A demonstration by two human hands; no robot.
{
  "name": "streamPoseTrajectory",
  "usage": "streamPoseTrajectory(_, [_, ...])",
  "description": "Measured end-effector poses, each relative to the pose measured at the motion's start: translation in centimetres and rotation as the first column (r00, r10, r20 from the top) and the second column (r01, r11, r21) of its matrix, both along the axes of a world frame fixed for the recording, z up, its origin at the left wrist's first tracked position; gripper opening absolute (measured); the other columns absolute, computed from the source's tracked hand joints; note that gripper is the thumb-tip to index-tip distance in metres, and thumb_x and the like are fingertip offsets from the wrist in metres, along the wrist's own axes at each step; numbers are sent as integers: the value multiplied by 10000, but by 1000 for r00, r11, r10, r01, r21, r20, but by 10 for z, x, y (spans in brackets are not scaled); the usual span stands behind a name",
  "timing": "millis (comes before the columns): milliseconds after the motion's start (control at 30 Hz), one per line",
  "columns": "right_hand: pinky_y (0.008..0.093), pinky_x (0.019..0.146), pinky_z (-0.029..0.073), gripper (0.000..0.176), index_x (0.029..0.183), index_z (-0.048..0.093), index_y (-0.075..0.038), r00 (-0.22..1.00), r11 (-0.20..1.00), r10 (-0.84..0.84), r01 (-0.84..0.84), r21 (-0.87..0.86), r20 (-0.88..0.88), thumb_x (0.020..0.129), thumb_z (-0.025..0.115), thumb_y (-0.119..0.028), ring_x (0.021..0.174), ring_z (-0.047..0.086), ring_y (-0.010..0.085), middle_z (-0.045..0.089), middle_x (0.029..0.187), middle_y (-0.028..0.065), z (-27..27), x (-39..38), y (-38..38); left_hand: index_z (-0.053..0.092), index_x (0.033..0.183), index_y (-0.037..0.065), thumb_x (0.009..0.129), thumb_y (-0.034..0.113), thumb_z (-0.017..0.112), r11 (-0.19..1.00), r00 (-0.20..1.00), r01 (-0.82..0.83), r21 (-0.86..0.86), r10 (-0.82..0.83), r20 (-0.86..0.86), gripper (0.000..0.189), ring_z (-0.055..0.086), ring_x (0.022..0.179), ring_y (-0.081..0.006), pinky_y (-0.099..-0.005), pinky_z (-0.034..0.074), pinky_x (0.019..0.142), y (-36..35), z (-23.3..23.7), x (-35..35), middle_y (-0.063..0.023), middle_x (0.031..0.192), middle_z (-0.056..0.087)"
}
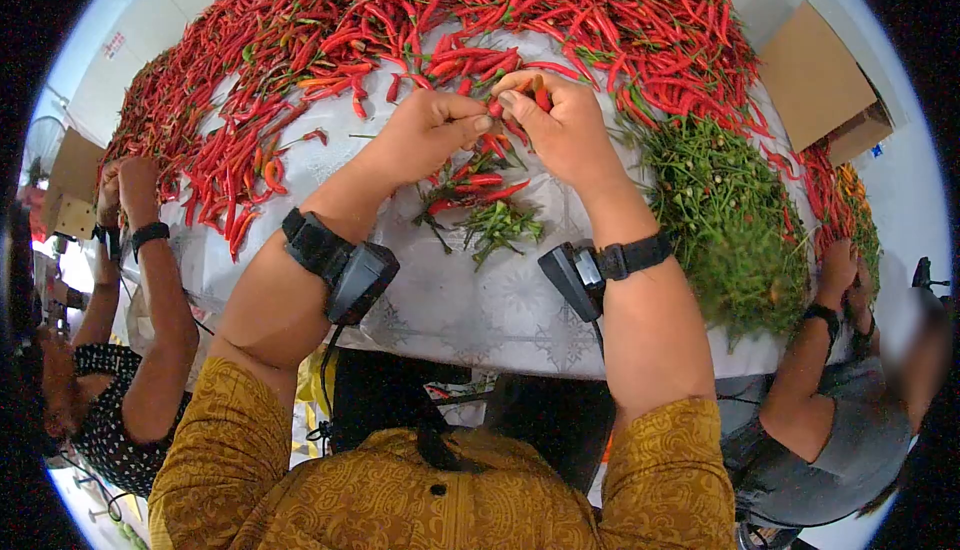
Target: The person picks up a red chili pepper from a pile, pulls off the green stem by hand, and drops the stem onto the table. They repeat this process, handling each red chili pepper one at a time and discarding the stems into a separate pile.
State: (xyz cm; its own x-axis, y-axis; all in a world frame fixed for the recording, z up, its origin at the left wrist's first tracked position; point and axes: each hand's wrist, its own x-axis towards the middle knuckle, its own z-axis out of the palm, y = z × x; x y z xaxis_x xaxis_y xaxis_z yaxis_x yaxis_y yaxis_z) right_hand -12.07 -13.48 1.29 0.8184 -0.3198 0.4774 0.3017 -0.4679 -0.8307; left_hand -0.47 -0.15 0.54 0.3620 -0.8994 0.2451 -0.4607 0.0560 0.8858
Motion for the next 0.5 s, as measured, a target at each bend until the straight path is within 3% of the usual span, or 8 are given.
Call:
streamPoseTrajectory(100, [234, 639, 432, 153, 883, 596, -5, 993, 998, -59, 61, 12, -101, 824, 533, -132, 683, 532, 81, 595, 750, 34, 0, -2, -6, 629, 785, -1, 809, 155, 570, 999, 1000, 23, -31, -23, -2, 169, 446, 511, -71, -257, 383, 482, 0, 0, 0, -18, 559, 535])
streamPoseTrajectory(233, [233, 605, 421, 161, 884, 587, -12, 995, 994, -83, 86, 65, -57, 826, 538, -154, 653, 517, 74, 583, 734, 14, 1, -1, -7, 634, 780, 6, 804, 167, 586, 1000, 999, 13, -14, -13, -32, 170, 454, 514, -61, -242, 384, 477, 0, -3, 0, -14, 560, 539])
streamPoseTrajectory(300, [231, 563, 405, 145, 873, 568, -15, 997, 962, -82, 83, 261, -14, 821, 543, -148, 604, 496, 68, 568, 712, 2, 1, 0, -8, 634, 777, 6, 802, 174, 593, 1000, 999, 14, -23, -15, -42, 175, 456, 514, -59, -237, 384, 475, 0, -3, 0, -14, 558, 539])
streamPoseTrajectory(333, [231, 563, 405, 145, 873, 568, -15, 996, 962, -83, 84, 261, -14, 821, 543, -148, 604, 496, 68, 568, 712, 2, -1, 0, -12, 634, 778, 2, 800, 181, 600, 998, 996, 54, -39, -57, -65, 183, 459, 522, -60, -234, 383, 478, 1, -3, 0, -18, 569, 542])
streamPoseTrajectory(400, [231, 523, 388, 127, 856, 556, -27, 1000, 863, -21, 11, 505, 15, 817, 541, -148, 555, 476, 67, 554, 695, -1, -3, 0, -20, 634, 779, -1, 797, 188, 607, 994, 991, 95, -54, -99, -88, 192, 462, 530, -60, -231, 382, 481, 2, -4, -1, -22, 580, 545])
streamPoseTrajectory(500, [218, 462, 329, 133, 900, 548, -27, 993, 797, -116, 112, 593, -31, 818, 503, -121, 477, 412, 74, 527, 688, 14, -5, 2, -22, 635, 778, -3, 787, 233, 623, 958, 973, 216, -187, -228, -46, 236, 472, 558, -69, -234, 385, 495, 4, -2, -3, -30, 614, 553])
